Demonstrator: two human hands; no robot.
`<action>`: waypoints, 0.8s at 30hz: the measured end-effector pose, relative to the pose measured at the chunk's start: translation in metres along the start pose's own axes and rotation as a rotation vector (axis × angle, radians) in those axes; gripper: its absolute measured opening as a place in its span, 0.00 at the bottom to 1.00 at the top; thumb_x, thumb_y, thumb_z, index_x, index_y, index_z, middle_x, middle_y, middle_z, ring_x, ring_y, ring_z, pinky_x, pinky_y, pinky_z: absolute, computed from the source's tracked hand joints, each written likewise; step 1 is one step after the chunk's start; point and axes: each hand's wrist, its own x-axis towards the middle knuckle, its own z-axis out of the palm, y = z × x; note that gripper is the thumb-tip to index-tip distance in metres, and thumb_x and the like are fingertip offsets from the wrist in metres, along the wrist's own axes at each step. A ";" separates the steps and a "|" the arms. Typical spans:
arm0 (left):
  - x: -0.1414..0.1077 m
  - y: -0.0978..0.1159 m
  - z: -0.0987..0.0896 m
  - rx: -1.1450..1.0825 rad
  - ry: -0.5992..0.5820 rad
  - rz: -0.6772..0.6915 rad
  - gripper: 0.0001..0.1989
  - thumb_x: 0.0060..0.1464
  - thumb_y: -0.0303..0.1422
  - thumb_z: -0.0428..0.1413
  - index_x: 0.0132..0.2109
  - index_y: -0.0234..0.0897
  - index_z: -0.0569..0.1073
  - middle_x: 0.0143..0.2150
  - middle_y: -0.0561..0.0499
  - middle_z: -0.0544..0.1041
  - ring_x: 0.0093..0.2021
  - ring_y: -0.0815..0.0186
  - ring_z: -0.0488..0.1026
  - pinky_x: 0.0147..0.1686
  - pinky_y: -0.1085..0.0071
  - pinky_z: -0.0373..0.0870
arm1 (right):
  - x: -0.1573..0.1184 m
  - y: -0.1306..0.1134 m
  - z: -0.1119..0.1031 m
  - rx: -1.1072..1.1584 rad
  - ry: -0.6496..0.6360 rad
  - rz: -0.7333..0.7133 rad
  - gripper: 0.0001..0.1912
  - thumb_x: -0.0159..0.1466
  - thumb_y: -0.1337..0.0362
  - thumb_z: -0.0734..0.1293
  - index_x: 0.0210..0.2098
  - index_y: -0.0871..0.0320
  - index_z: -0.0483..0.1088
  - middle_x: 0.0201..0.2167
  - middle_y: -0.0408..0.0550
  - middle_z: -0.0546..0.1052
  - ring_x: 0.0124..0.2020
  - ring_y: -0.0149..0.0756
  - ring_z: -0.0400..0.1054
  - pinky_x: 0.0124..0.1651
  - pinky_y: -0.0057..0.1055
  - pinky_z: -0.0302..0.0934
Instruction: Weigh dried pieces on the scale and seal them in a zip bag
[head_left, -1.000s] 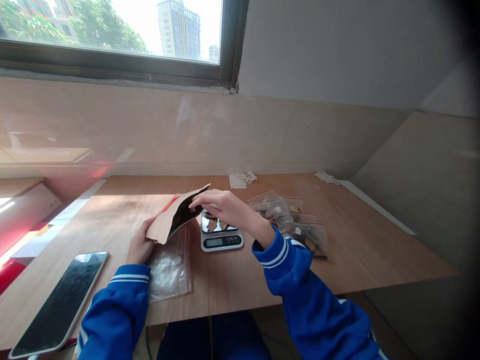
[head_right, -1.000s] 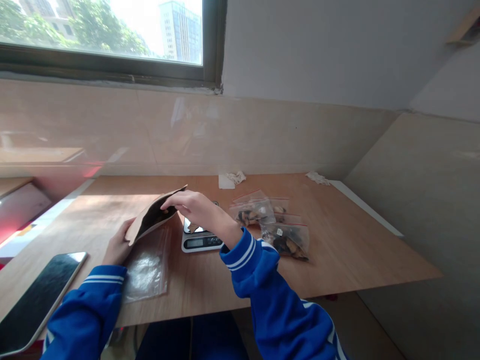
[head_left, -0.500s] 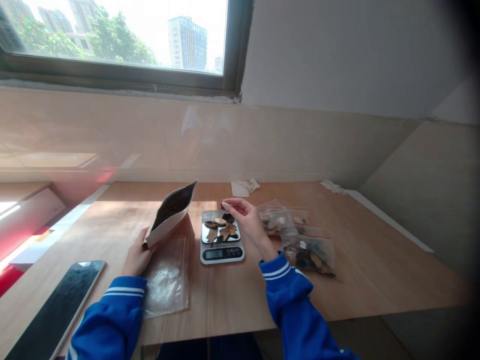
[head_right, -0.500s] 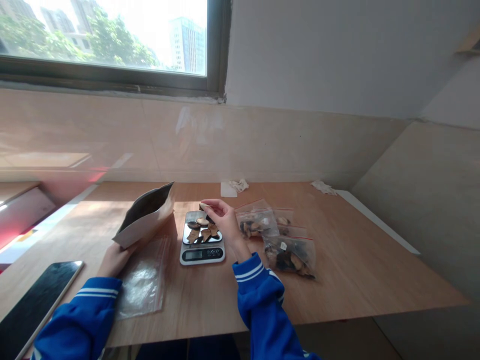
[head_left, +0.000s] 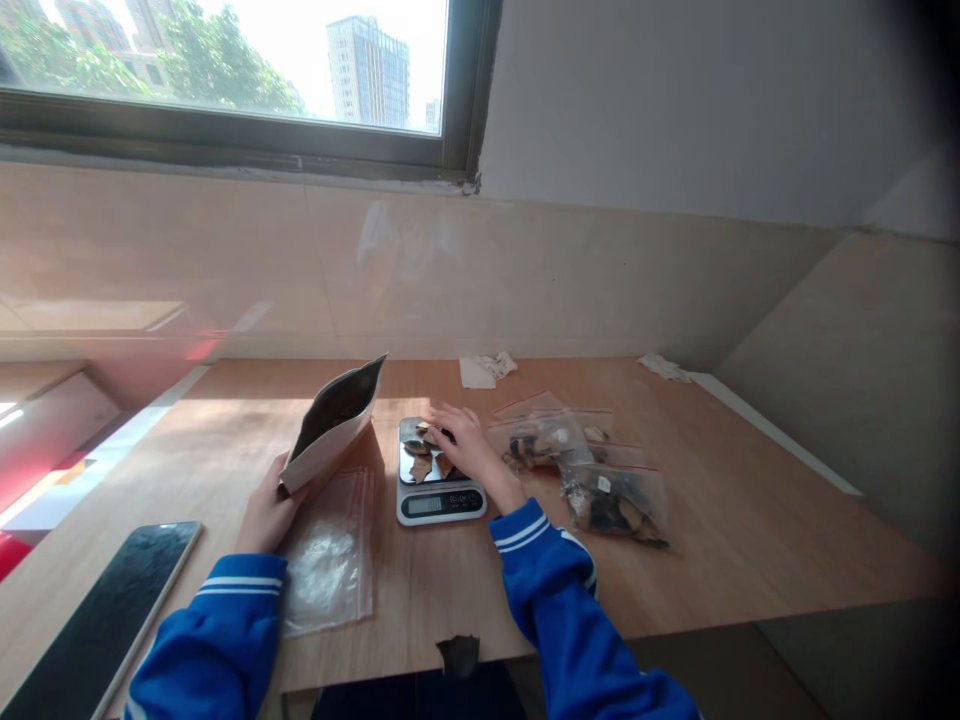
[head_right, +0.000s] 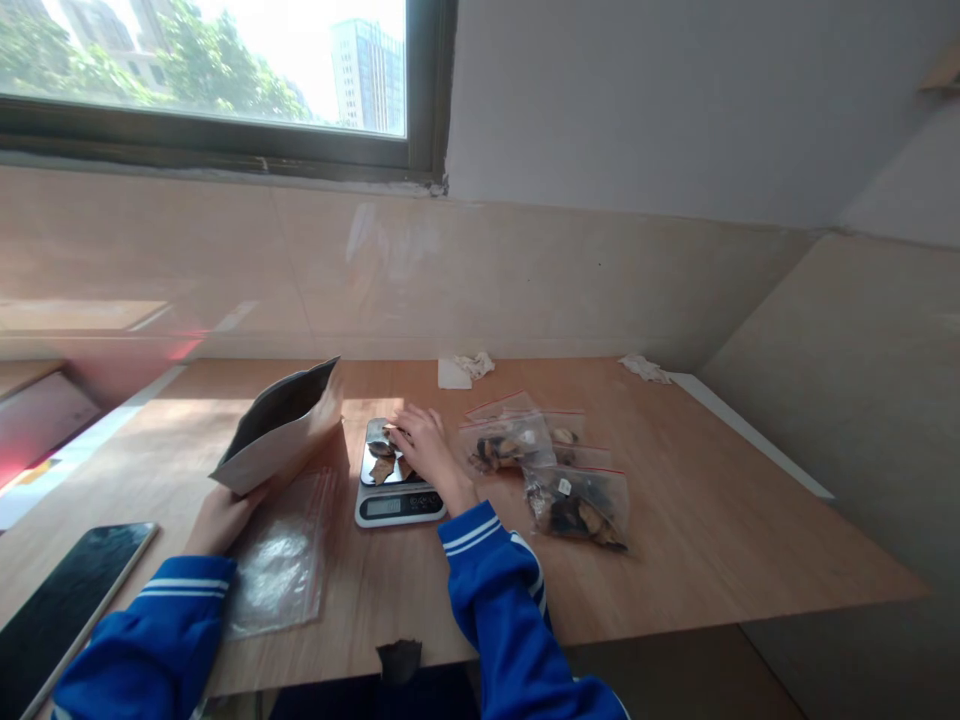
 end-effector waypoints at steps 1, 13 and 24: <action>0.000 0.001 0.000 0.001 -0.002 -0.004 0.25 0.48 0.41 0.54 0.54 0.39 0.68 0.44 0.47 0.78 0.45 0.51 0.75 0.42 0.61 0.72 | -0.012 -0.007 -0.008 0.016 0.033 -0.012 0.13 0.67 0.64 0.60 0.46 0.55 0.73 0.51 0.52 0.72 0.57 0.42 0.61 0.60 0.44 0.51; 0.002 0.004 0.002 0.004 0.013 -0.060 0.26 0.45 0.41 0.55 0.52 0.40 0.69 0.45 0.46 0.78 0.45 0.51 0.75 0.44 0.61 0.71 | -0.226 -0.085 0.040 -0.189 -0.062 -0.126 0.19 0.61 0.58 0.67 0.52 0.43 0.68 0.50 0.44 0.74 0.46 0.40 0.71 0.47 0.35 0.69; 0.003 0.003 0.003 -0.003 0.011 -0.046 0.27 0.45 0.45 0.54 0.51 0.36 0.70 0.43 0.44 0.78 0.45 0.51 0.75 0.43 0.60 0.71 | -0.262 -0.046 0.127 -0.152 -0.095 -0.023 0.23 0.62 0.62 0.60 0.57 0.45 0.65 0.47 0.42 0.78 0.43 0.41 0.74 0.43 0.34 0.71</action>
